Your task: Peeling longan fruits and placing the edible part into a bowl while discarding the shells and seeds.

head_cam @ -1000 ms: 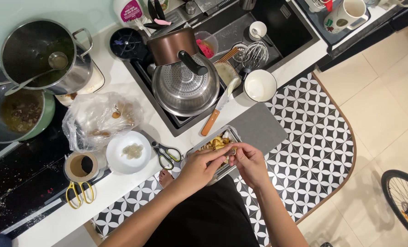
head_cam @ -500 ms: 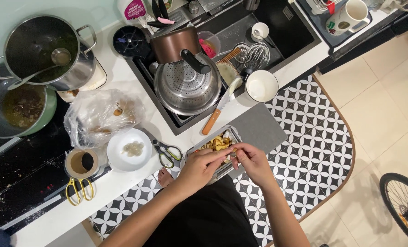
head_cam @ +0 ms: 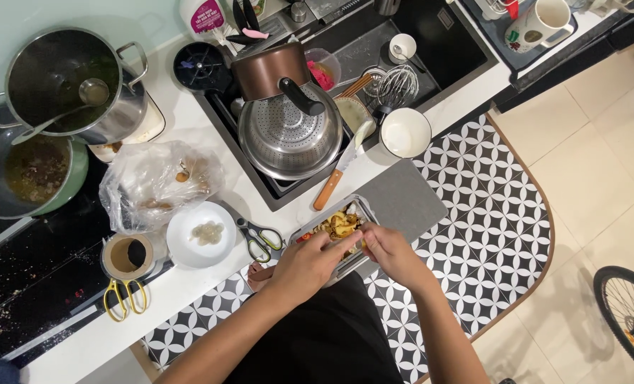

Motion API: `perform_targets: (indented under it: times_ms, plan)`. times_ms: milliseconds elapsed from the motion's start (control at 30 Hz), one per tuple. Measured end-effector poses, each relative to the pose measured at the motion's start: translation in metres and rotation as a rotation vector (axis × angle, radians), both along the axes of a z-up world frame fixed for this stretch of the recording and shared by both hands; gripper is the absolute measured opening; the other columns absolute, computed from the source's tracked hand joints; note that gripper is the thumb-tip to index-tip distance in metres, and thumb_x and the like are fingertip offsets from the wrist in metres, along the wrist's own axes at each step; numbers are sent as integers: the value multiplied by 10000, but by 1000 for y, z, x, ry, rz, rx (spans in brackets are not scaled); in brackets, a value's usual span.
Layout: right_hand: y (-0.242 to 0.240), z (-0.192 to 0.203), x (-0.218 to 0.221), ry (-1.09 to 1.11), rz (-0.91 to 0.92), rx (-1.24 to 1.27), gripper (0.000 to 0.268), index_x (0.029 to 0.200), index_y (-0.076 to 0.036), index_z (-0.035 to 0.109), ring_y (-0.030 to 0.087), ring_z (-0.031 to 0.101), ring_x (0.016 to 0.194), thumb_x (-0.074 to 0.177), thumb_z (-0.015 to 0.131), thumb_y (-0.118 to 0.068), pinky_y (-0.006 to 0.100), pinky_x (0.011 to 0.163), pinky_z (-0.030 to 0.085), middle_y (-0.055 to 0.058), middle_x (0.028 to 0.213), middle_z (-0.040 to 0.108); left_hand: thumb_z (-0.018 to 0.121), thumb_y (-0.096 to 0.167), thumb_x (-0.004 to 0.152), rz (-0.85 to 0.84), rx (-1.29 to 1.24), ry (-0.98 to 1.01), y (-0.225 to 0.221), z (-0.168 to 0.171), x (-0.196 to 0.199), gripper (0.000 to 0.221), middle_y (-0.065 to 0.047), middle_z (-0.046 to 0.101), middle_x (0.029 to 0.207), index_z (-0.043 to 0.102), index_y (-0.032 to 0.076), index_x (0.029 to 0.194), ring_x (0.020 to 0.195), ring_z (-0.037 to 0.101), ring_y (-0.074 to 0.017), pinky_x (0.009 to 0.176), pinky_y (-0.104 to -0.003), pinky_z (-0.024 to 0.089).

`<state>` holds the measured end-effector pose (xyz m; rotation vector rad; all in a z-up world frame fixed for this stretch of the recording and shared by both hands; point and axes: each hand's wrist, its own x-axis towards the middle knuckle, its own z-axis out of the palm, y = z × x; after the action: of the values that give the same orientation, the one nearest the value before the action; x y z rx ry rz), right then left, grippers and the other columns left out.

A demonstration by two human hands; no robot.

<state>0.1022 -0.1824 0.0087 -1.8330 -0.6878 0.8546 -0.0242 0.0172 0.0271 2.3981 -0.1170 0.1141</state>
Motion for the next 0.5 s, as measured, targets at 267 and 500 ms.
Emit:
perform_targets:
  times_ms: [267,500]
  plan:
    - [2,-61,-2,593,-439,344,319,1116,-22,641,143,568,771,1066,500,-303,279,709,494,62,921,626,608,183,957,-53,94,279,-9,-31,1,554,-145,638,1021,500,203,1501,750,702,-329,621,-437,563]
    - [-4,-61,-8,753,-512,584,265,1210,-10,642,164,635,978,955,678,-74,327,918,528,99,1134,685,659,179,1013,208,-896,291,-18,-37,10,405,-48,775,1119,633,94,1408,838,669,-82,750,-245,552]
